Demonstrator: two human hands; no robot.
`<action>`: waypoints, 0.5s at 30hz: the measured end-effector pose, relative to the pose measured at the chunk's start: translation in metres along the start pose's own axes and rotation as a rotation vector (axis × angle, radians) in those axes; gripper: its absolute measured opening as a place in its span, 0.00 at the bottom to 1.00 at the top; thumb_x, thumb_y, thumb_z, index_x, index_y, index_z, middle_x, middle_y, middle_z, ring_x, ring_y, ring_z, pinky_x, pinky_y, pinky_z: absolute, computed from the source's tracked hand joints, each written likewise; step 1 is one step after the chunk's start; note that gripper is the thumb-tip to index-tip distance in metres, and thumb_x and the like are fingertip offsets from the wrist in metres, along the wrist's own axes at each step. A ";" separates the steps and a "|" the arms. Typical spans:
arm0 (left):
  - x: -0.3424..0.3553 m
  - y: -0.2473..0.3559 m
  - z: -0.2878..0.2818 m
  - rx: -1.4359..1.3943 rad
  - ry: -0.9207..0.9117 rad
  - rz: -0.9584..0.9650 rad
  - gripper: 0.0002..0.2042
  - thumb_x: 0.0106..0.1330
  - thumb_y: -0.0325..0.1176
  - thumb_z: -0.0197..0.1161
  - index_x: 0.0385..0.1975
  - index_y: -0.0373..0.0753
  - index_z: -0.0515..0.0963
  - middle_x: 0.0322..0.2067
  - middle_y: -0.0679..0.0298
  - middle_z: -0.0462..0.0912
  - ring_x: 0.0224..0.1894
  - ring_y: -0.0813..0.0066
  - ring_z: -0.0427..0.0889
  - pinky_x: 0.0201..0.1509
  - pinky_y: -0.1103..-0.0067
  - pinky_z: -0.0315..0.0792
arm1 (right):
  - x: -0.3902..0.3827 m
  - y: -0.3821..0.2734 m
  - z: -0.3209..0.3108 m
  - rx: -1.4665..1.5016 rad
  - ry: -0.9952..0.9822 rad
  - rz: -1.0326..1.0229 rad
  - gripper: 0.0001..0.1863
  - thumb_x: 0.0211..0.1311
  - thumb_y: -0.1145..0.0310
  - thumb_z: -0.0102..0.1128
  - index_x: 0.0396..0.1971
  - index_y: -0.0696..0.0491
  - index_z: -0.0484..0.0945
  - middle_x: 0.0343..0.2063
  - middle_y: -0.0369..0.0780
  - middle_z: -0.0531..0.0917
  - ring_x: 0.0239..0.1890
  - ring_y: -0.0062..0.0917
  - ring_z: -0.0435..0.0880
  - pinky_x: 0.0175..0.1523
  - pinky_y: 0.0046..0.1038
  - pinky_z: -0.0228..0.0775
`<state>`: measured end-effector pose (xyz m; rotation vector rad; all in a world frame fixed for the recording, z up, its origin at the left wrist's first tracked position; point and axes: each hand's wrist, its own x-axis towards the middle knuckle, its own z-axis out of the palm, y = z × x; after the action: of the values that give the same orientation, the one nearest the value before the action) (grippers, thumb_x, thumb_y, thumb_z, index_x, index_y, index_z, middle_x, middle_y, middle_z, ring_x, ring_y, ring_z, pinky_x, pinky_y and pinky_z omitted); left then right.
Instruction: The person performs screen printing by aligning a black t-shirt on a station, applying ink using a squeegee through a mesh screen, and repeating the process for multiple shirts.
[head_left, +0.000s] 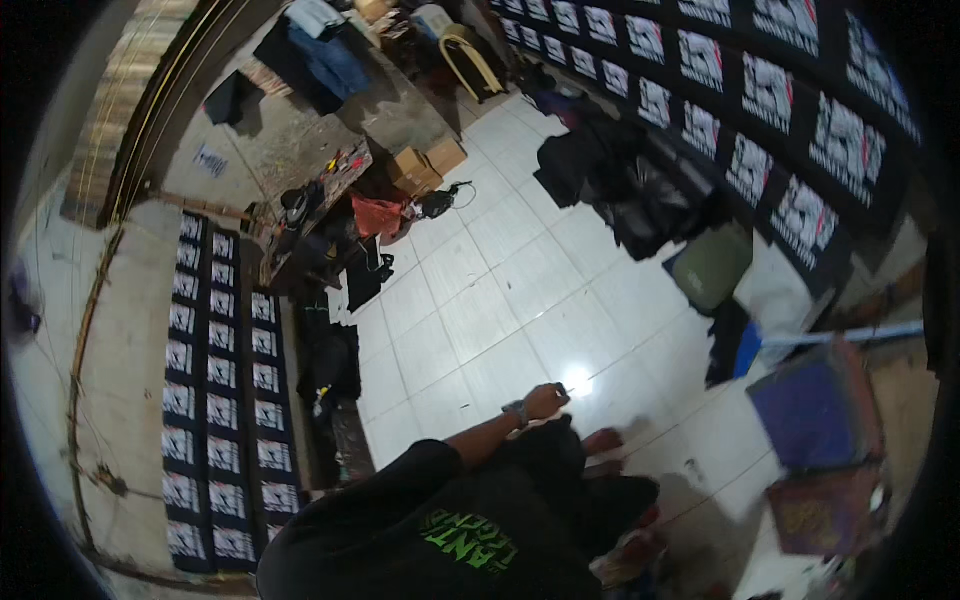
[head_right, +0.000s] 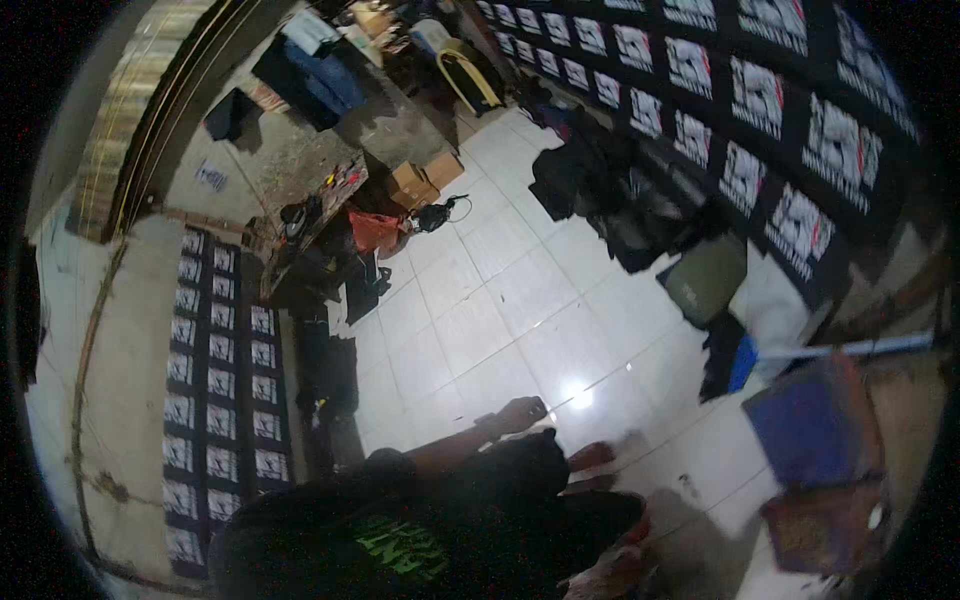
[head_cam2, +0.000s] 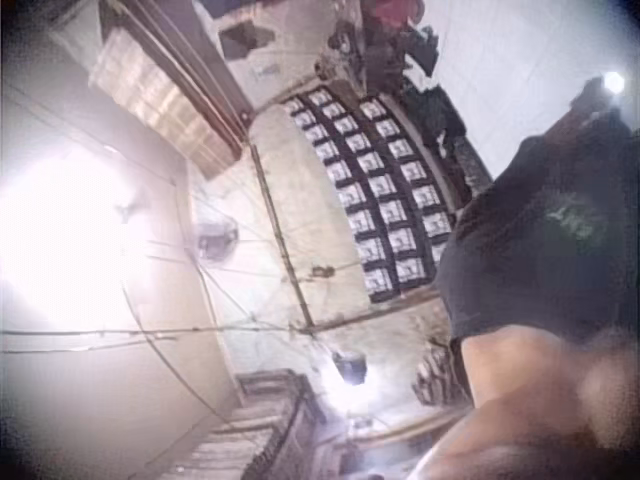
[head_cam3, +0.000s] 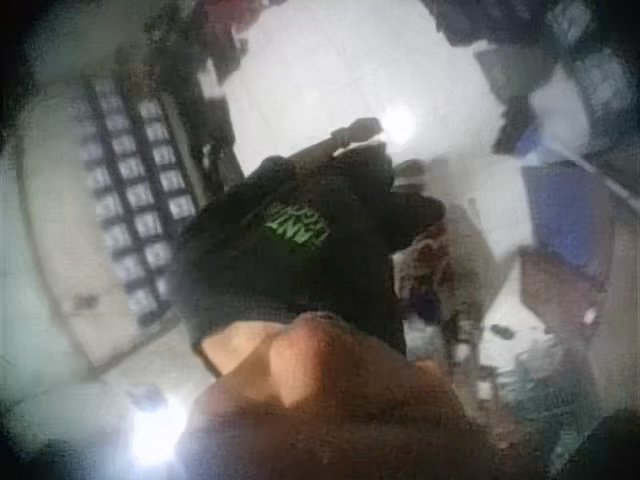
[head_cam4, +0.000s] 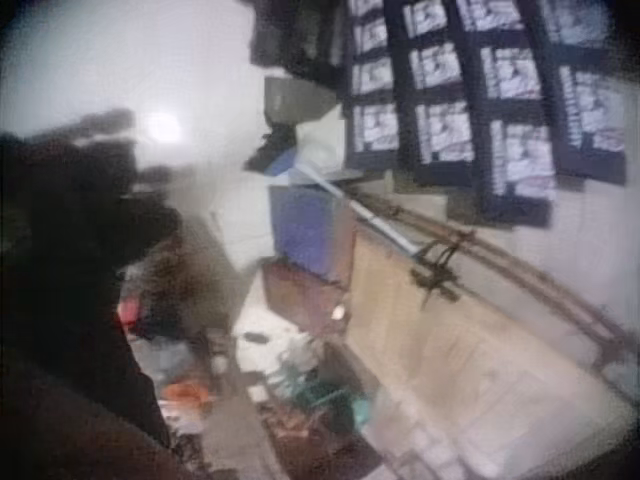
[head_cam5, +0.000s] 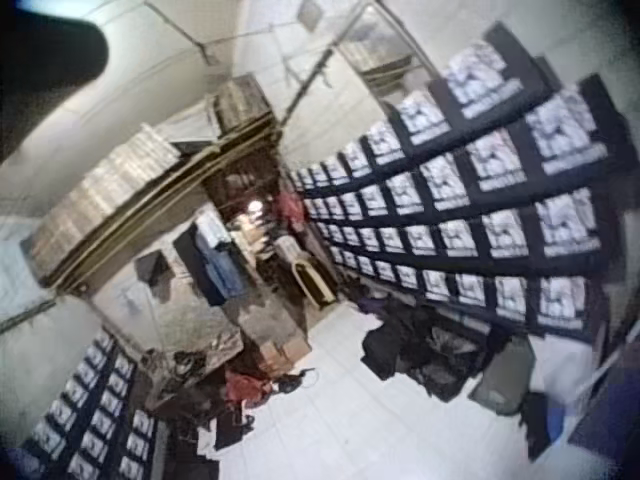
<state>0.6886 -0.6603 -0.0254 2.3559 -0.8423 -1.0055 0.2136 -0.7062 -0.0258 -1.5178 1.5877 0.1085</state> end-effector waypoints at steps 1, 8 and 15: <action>-0.007 0.020 -0.012 -0.037 0.065 -0.008 0.21 0.70 0.49 0.60 0.45 0.34 0.82 0.33 0.47 0.88 0.39 0.49 0.88 0.48 0.58 0.80 | 0.023 -0.016 -0.009 0.008 -0.065 -0.039 0.36 0.63 0.60 0.69 0.68 0.55 0.67 0.67 0.51 0.68 0.71 0.50 0.64 0.73 0.46 0.59; 0.056 0.141 0.015 0.121 -0.005 -0.042 0.19 0.70 0.46 0.59 0.43 0.33 0.83 0.38 0.42 0.87 0.43 0.43 0.87 0.51 0.56 0.79 | 0.185 -0.019 -0.127 -0.038 -0.155 -0.014 0.30 0.63 0.64 0.70 0.65 0.52 0.73 0.64 0.48 0.73 0.67 0.47 0.69 0.70 0.44 0.65; 0.149 0.250 0.147 0.464 -0.340 0.334 0.20 0.66 0.43 0.62 0.51 0.36 0.80 0.44 0.45 0.83 0.45 0.43 0.84 0.50 0.52 0.78 | 0.285 0.103 -0.206 -0.269 -0.019 0.070 0.26 0.62 0.69 0.70 0.61 0.49 0.79 0.60 0.44 0.78 0.64 0.45 0.75 0.66 0.42 0.72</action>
<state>0.5695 -0.9639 -0.0419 2.3064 -1.6945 -1.1783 0.0668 -1.0225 -0.1387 -1.6586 1.6623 0.3878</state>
